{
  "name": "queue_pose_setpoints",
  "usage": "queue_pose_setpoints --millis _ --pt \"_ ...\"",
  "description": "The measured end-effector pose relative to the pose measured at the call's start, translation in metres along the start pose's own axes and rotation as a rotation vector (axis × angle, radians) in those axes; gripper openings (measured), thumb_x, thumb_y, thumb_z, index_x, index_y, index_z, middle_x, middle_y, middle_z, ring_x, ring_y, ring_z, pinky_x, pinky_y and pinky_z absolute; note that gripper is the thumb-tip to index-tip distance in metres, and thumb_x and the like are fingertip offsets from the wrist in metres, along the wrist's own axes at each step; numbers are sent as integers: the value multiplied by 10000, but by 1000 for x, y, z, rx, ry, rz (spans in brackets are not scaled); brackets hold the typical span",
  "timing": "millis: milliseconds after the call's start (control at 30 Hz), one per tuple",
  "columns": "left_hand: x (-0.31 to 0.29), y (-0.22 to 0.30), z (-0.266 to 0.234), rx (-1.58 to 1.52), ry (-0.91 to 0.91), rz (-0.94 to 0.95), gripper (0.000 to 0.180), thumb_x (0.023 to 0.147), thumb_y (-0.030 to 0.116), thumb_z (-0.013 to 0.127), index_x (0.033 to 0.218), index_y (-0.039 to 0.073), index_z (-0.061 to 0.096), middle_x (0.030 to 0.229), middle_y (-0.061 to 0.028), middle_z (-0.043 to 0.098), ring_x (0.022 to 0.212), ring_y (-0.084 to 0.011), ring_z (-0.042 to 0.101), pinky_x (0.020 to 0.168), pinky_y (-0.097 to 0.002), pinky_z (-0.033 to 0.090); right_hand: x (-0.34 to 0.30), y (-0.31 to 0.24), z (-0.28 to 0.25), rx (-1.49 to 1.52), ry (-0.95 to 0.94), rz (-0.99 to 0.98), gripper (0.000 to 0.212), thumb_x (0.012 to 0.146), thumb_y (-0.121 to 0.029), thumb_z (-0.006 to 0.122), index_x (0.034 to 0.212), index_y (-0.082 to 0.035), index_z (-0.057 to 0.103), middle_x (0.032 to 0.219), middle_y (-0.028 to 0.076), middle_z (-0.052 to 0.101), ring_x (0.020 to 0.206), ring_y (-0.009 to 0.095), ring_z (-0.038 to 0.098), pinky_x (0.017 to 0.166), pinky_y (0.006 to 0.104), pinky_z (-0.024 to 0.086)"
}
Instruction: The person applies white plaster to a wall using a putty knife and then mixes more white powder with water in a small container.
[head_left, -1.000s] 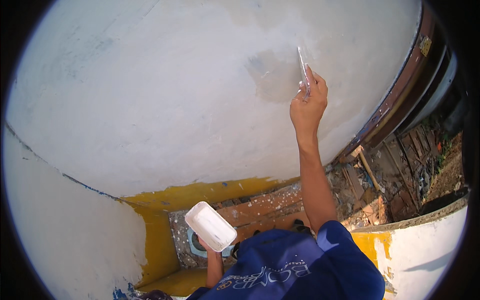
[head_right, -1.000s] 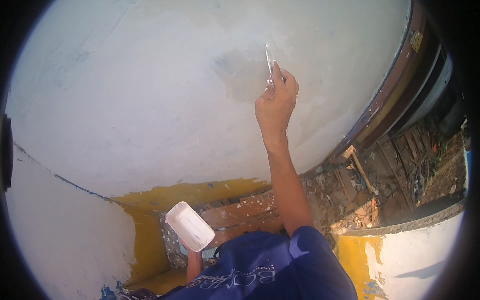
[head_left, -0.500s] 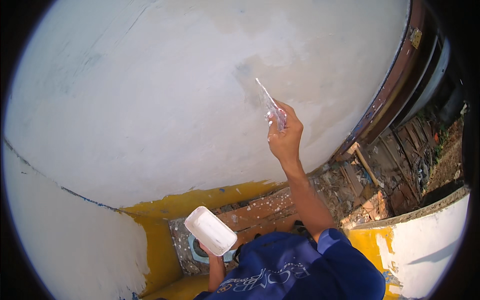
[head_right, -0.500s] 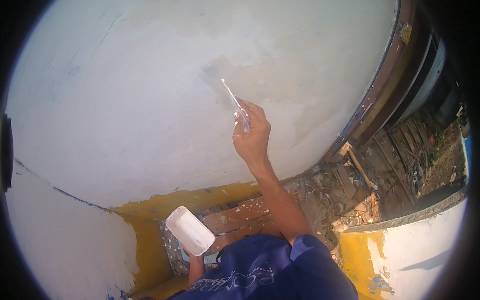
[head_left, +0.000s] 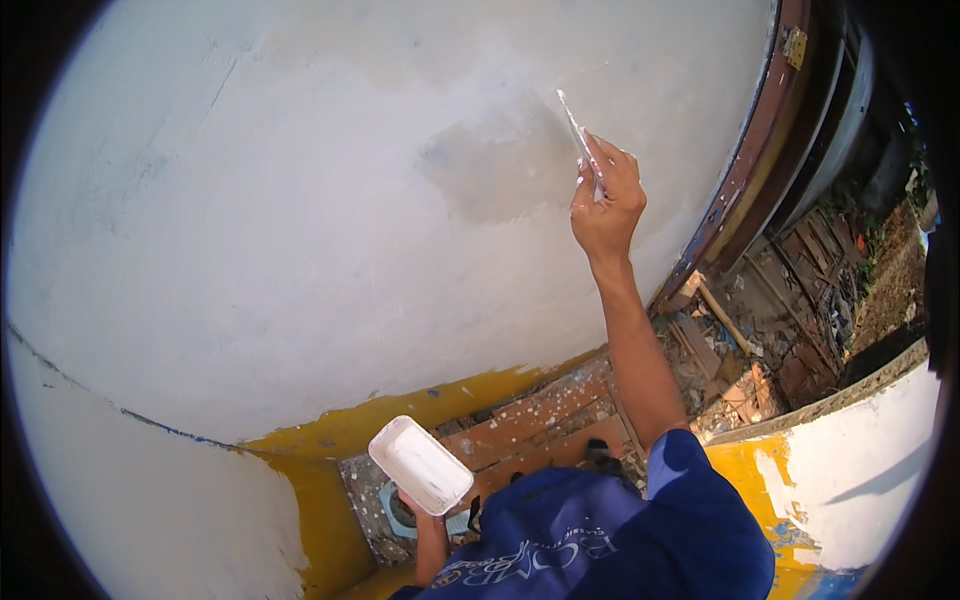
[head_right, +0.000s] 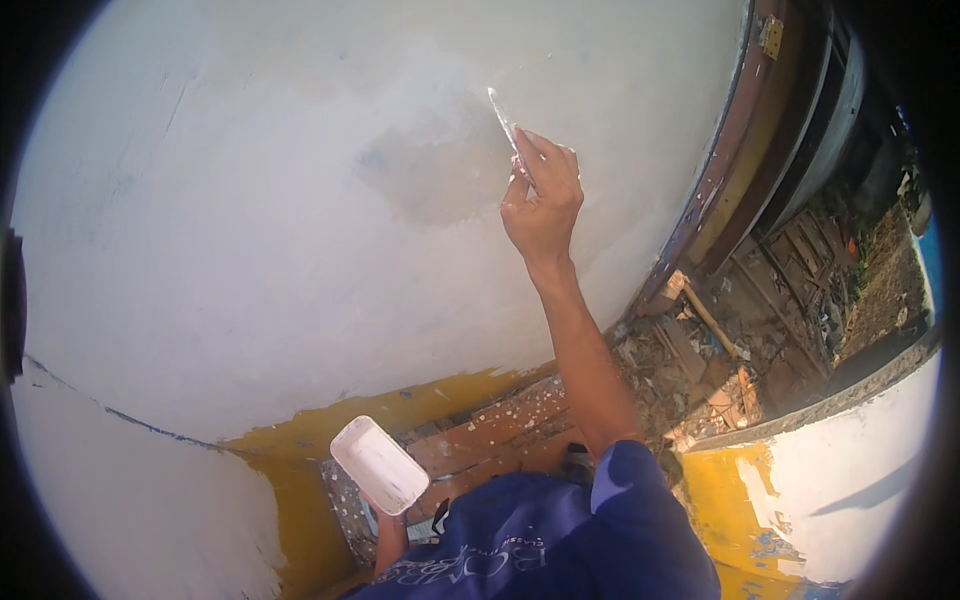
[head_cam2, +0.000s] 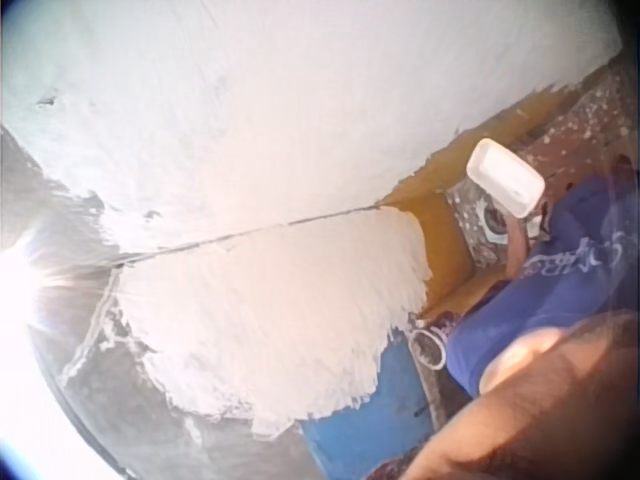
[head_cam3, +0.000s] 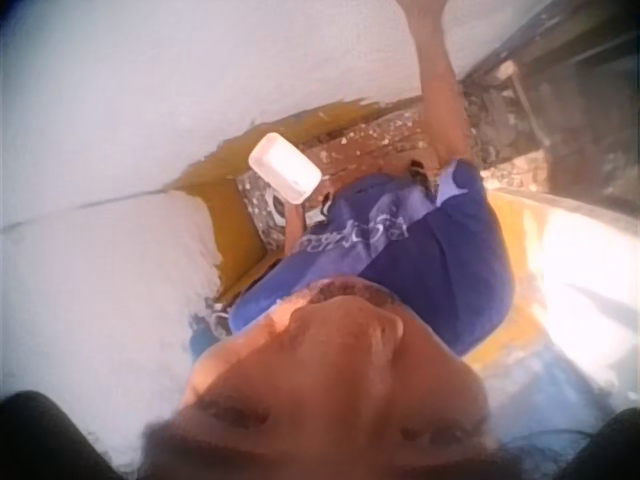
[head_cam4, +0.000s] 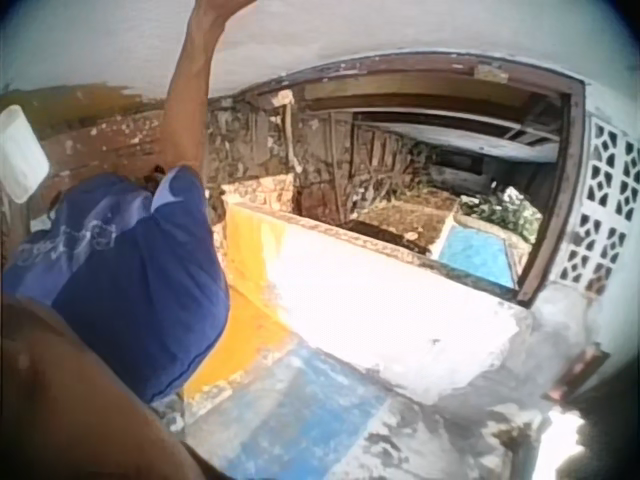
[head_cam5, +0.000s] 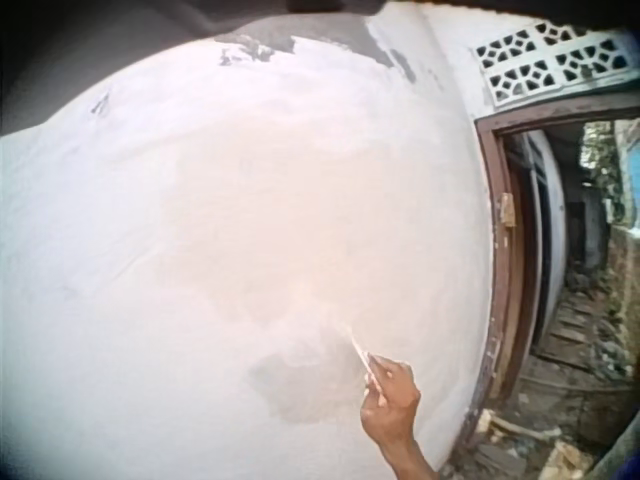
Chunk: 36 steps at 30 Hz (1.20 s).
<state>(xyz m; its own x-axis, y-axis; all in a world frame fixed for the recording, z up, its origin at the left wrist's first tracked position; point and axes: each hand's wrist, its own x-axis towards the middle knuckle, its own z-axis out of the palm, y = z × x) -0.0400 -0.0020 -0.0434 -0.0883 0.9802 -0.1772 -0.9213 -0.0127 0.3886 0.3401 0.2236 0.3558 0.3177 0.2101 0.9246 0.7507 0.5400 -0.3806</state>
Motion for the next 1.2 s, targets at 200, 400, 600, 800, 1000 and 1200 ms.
queue_pose_setpoints --millis 200,400,600,800,1000,1200 --pt "-1 -11 -1 -3 17 -13 620 969 510 418 1431 97 429 1329 -156 577 1127 -383 620 941 -558 527 -3 -2 22 -193 -44 -89 520 708 158 594 1171 -60 686 1111 100 663 924 292 607 765 358 520" --pt "1 -25 9 5 66 -27 620 965 511 419 1425 96 434 1314 -167 583 1111 -392 627 928 -568 531 -17 -3 8 79 -243 -103 479 712 118 613 1150 -60 683 1044 87 675 921 269 606 713 352 527" --pt "-10 -34 28 -21 49 -26 627 964 513 427 1436 99 423 1343 -158 565 1143 -385 609 955 -566 513 80 66 -32 -33 103 124 329 812 59 606 1114 -32 699 1051 109 702 922 257 639 762 337 533" --pt "-21 -45 22 -30 -35 -26 625 969 505 432 1448 103 415 1378 -139 547 1189 -373 586 994 -559 491 36 20 -7 -77 -120 -147 539 666 135 600 1157 -69 690 1078 90 682 954 292 614 776 358 526" --pt "-20 -57 38 -41 -107 -66 627 973 501 438 1461 109 406 1412 -124 528 1229 -365 565 1026 -558 469 11 15 -18 174 -302 4 441 726 107 628 1128 -63 690 1034 79 686 892 264 617 685 351 538" --pt "-22 -70 42 20 -169 -55 648 966 514 447 1480 125 385 1436 -121 509 1236 -377 557 1038 -585 445 75 158 -102 -104 98 162 290 844 49 616 1124 9 683 1038 166 697 894 264 686 801 337 534"
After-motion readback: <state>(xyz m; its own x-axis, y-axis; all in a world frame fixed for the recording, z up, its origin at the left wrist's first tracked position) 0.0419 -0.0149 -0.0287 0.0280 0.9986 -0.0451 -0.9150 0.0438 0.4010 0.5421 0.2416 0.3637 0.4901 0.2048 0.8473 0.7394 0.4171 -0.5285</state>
